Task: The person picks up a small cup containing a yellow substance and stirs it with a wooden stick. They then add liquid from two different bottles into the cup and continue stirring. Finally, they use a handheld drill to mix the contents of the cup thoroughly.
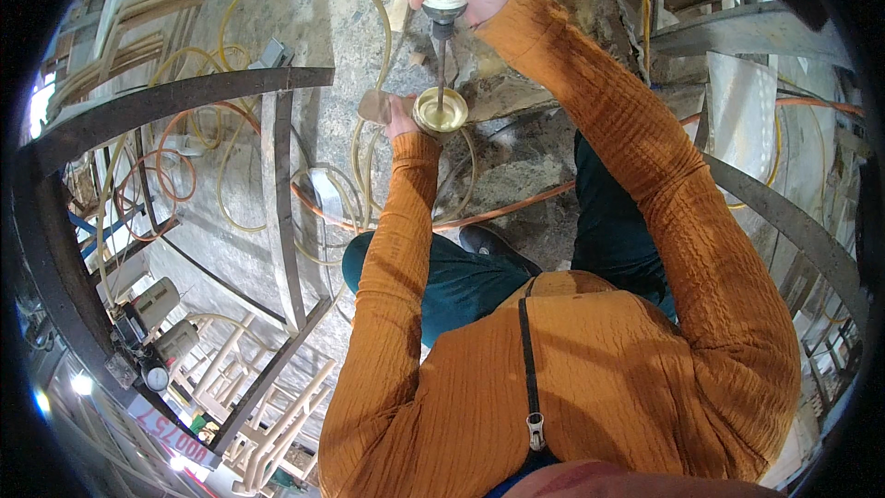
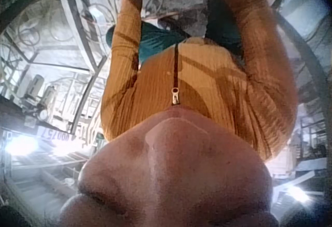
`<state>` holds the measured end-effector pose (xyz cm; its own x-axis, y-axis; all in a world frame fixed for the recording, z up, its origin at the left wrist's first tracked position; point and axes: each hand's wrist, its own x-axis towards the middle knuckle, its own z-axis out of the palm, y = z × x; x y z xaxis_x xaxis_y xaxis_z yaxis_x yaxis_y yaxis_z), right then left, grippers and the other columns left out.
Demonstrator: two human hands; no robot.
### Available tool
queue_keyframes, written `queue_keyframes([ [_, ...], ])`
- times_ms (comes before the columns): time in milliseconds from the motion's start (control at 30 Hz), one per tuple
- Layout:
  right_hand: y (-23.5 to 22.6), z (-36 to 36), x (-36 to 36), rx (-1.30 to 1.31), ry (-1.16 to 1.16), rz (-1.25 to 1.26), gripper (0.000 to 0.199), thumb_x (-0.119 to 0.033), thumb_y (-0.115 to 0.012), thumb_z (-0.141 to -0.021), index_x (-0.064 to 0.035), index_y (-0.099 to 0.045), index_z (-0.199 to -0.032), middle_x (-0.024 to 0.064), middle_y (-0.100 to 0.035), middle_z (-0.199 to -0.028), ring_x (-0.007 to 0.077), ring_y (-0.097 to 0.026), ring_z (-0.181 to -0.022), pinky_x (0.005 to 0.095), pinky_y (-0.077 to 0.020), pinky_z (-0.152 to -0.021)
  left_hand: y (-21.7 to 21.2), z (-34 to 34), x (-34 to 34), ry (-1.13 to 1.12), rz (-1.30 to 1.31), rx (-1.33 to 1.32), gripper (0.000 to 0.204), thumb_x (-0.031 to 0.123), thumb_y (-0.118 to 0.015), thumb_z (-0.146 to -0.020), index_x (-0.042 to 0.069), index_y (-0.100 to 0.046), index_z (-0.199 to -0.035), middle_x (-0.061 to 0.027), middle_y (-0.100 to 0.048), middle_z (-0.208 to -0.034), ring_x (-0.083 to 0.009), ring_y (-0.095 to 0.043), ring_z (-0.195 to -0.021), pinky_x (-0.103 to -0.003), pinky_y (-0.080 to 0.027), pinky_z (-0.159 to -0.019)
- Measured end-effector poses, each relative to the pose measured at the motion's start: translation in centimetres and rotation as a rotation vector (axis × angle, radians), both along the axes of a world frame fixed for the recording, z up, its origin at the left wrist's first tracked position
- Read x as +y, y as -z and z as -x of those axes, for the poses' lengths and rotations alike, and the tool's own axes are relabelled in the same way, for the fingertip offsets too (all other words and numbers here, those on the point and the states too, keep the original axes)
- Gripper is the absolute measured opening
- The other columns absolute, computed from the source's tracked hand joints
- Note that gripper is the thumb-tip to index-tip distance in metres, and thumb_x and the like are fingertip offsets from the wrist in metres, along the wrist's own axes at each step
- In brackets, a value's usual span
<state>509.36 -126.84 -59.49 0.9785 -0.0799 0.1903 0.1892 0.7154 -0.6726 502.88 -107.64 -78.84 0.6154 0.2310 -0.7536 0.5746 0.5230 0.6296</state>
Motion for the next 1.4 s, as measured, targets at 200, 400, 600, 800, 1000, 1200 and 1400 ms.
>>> queue_keyframes([
  [200, 0.1, 0.1, -0.1, 0.007, 0.004, 0.008, 0.051, -0.053, -0.038, -0.089, -0.0062, -0.057, -0.080, 0.0041, -0.053, -0.053, 0.0122, -0.048, -0.040, 0.0244, -0.0384, -0.037, 1.2, -0.2, 0.3, -0.026, -0.015, -0.014, 0.043, 0.040, -0.048, -0.088, -0.002, -0.059, -0.093, -0.0151, -0.060, -0.091, -0.0279, -0.060, -0.074, -0.041, -0.053, -0.062],
  [400, -0.4, 0.4, -0.3, -0.038, 0.019, 0.032, 0.051, -0.053, -0.038, -0.089, -0.0060, -0.058, -0.082, 0.0043, -0.053, -0.053, 0.0123, -0.049, -0.040, 0.0244, -0.0393, -0.037, 1.0, 0.0, 0.2, -0.003, 0.031, -0.021, 0.043, 0.039, -0.047, -0.088, -0.002, -0.058, -0.096, -0.0160, -0.059, -0.093, -0.0287, -0.060, -0.076, -0.042, -0.053, -0.064],
  [600, -0.1, 0.5, -0.2, 0.074, 0.020, 0.034, 0.052, -0.053, -0.037, -0.089, -0.0058, -0.058, -0.082, 0.0048, -0.054, -0.054, 0.0126, -0.049, -0.040, 0.0246, -0.0394, -0.037, 0.6, 0.1, -0.1, 0.002, 0.065, 0.002, 0.045, 0.041, -0.045, -0.089, -0.001, -0.055, -0.102, -0.0170, -0.058, -0.098, -0.0304, -0.060, -0.080, -0.043, -0.052, -0.065],
  [800, -0.2, 0.2, -0.4, 0.045, 0.032, 0.056, 0.053, -0.055, -0.037, -0.088, -0.0060, -0.058, -0.082, 0.0047, -0.054, -0.055, 0.0125, -0.049, -0.040, 0.0244, -0.0391, -0.037, -0.5, 0.0, -0.6, 0.008, 0.019, -0.010, 0.044, 0.040, -0.046, -0.088, -0.002, -0.057, -0.099, -0.0165, -0.059, -0.094, -0.0297, -0.060, -0.078, -0.042, -0.052, -0.064],
  [1000, -0.2, 0.4, -0.4, 0.048, 0.024, 0.078, 0.053, -0.054, -0.036, -0.089, -0.0060, -0.057, -0.084, 0.0047, -0.054, -0.056, 0.0121, -0.049, -0.040, 0.0241, -0.0391, -0.038, -0.3, 0.0, -0.6, 0.010, -0.021, 0.002, 0.044, 0.039, -0.045, -0.088, -0.003, -0.059, -0.092, -0.0161, -0.061, -0.089, -0.0292, -0.061, -0.074, -0.042, -0.052, -0.063],
  [1200, -0.6, 0.3, -0.5, -0.028, 0.035, 0.077, 0.051, -0.052, -0.035, -0.090, -0.0054, -0.057, -0.085, 0.0047, -0.054, -0.056, 0.0114, -0.049, -0.039, 0.0237, -0.0386, -0.037, -1.0, 0.0, -0.8, 0.058, -0.010, 0.015, 0.042, 0.038, -0.043, -0.089, -0.001, -0.057, -0.093, -0.0162, -0.060, -0.091, -0.0304, -0.060, -0.077, -0.045, -0.052, -0.063],
  [1400, -0.3, 0.1, -0.8, -0.062, 0.059, 0.084, 0.051, -0.051, -0.035, -0.091, -0.0048, -0.057, -0.083, 0.0049, -0.054, -0.055, 0.0112, -0.048, -0.038, 0.0233, -0.0379, -0.036, -1.0, -0.3, -1.3, 0.030, 0.021, 0.028, 0.039, 0.036, -0.043, -0.089, -0.001, -0.055, -0.096, -0.0164, -0.060, -0.093, -0.0313, -0.060, -0.078, -0.047, -0.052, -0.063],
])
